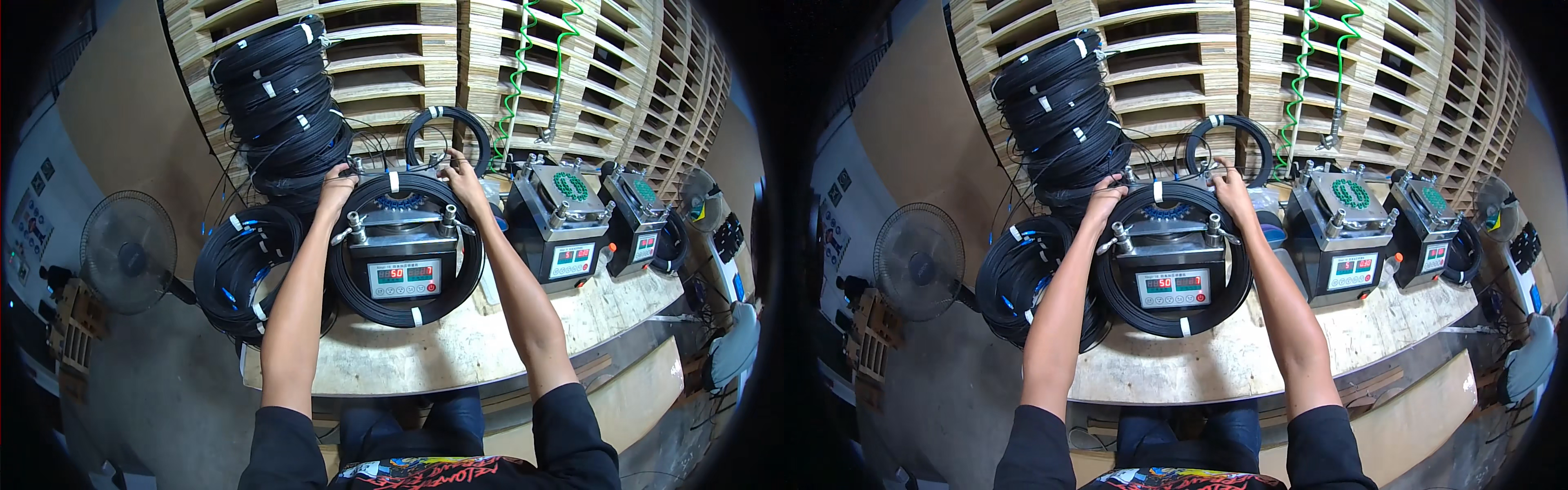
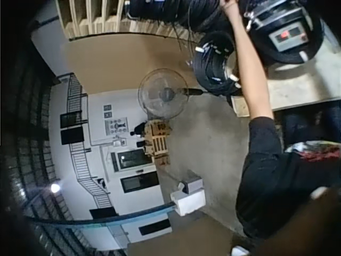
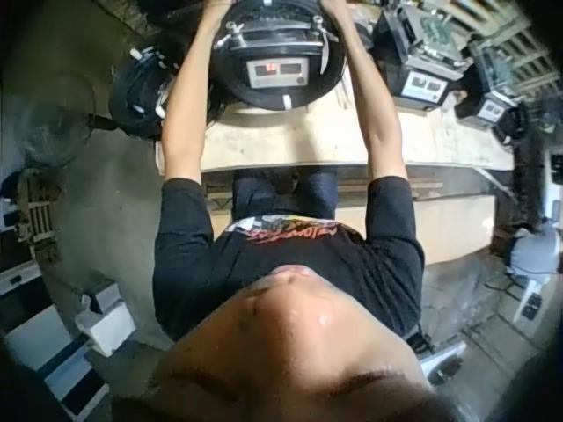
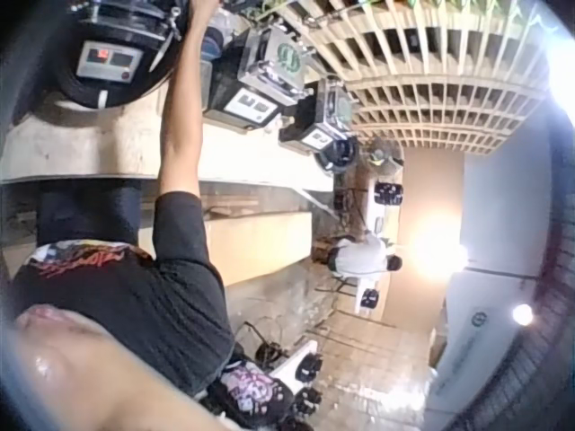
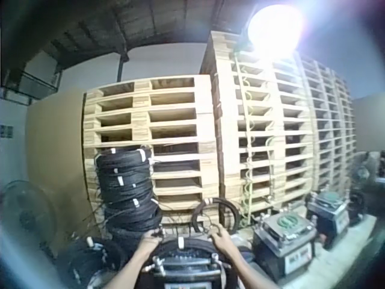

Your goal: The person operates a cable processing machine, loading a coil of black cable and securing it with a metal clamp. They then attach a blue connector to the cable end and place the finished coil onto a stack. The process is repeated with a second coil.

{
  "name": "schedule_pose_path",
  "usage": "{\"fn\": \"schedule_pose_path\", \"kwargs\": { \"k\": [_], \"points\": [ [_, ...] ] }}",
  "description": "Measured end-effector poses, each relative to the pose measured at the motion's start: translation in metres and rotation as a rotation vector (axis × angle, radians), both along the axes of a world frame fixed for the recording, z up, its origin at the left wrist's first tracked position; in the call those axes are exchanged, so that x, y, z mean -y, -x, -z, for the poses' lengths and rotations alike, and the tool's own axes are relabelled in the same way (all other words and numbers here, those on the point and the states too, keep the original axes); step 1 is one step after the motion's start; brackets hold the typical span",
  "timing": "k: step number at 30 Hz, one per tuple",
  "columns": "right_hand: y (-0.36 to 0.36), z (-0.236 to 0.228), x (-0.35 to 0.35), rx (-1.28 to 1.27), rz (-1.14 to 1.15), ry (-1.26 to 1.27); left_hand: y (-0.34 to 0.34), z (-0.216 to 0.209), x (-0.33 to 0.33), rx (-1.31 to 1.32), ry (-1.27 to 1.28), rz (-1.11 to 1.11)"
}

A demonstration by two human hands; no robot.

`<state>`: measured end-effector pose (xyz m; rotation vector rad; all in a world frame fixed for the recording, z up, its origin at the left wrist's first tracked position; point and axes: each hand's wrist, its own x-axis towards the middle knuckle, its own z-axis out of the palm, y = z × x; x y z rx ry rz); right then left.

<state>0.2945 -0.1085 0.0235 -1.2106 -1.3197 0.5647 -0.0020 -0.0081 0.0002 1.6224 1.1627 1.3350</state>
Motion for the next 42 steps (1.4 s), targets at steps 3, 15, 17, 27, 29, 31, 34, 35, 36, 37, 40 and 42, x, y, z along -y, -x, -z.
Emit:
{"fn": "schedule_pose_path", "kwargs": {
  "k": [3, 15, 17, 27, 29, 31, 34, 35, 36, 37, 40, 42],
  "points": [
    [-0.004, 0.002, -0.001, -0.007, 0.033, -0.018, -0.005, -0.018, 0.02, 0.065, 0.064, 0.097],
    [-0.001, 0.002, -0.005, 0.047, 0.045, 0.014, 0.004, 0.013, -0.017, -0.024, -0.034, -0.021],
    [0.001, 0.002, -0.005, 0.053, 0.033, -0.003, 0.008, 0.014, -0.019, -0.025, -0.05, -0.028],
    [0.001, 0.005, -0.007, 0.022, 0.052, -0.021, 0.011, -0.01, 0.003, -0.002, 0.13, 0.095],
    [0.001, 0.005, -0.011, 0.065, 0.092, -0.014, 0.01, -0.007, -0.001, -0.024, 0.081, 0.049],
    [-0.006, 0.01, -0.013, 0.087, 0.123, -0.004, 0.003, -0.006, 0.001, -0.034, 0.074, 0.046],
    [-0.006, 0.009, -0.012, 0.067, 0.102, 0.001, 0.0, -0.004, 0.0, -0.037, 0.084, 0.023],
    [-0.003, 0.008, -0.011, 0.05, 0.078, 0.001, 0.002, -0.003, -0.001, -0.036, 0.091, 0.011],
    [0.0, 0.007, -0.009, 0.032, 0.054, 0.002, 0.004, -0.001, -0.003, -0.034, 0.099, 0.007],
    [0.003, 0.005, -0.008, 0.032, 0.039, -0.008, 0.006, 0.0, -0.004, -0.033, 0.108, 0.004],
    [0.004, 0.002, -0.007, 0.038, 0.005, -0.042, 0.01, 0.003, -0.008, -0.033, 0.1, -0.008],
    [-0.002, 0.005, -0.005, 0.047, 0.003, -0.06, 0.003, -0.002, -0.002, -0.047, 0.094, -0.003]
  ]
}}
